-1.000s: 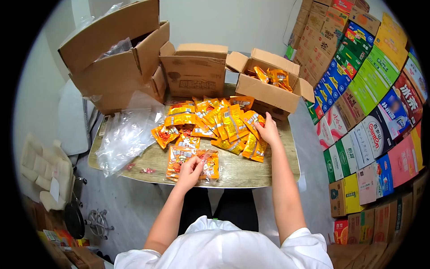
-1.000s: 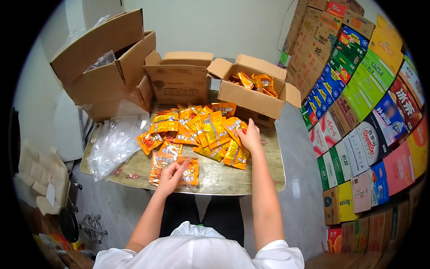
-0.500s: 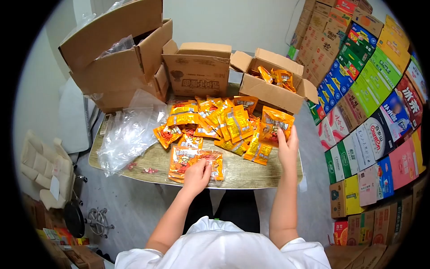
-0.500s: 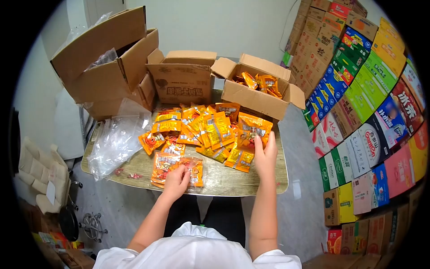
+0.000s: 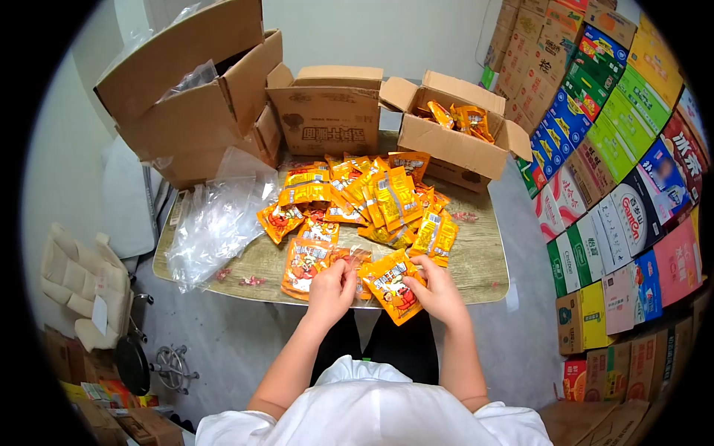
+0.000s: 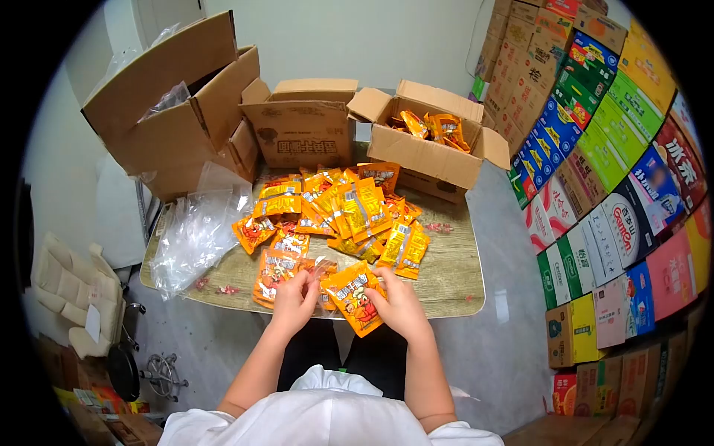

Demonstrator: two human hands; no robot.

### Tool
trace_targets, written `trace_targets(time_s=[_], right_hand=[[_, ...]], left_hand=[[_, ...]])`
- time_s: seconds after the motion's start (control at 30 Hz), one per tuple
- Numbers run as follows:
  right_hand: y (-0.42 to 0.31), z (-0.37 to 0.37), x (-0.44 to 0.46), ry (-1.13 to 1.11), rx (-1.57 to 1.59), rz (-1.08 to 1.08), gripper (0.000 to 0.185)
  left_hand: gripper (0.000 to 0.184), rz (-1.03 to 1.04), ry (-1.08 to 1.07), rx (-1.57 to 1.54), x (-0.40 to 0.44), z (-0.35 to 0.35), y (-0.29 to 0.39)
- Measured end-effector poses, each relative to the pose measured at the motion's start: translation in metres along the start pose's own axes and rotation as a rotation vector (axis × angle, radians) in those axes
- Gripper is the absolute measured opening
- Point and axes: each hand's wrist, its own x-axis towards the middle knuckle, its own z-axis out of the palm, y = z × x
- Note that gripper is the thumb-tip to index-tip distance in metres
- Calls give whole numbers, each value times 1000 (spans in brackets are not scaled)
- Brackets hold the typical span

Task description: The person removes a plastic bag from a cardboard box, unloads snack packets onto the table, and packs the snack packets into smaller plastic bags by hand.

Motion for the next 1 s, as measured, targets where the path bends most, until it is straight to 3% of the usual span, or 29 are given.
trace_targets(time_s=[0.57, 0.77, 1.0], right_hand=[[0, -4, -3, 65, -51, 89, 32], [-2, 9, 1, 87, -20, 16, 37], [1, 34, 12, 128, 5, -153, 24]], left_hand=[[16, 46, 30, 43, -2, 8, 4], [17, 40, 16, 21, -3, 12, 10], [16, 57, 0, 8, -8, 18, 13]])
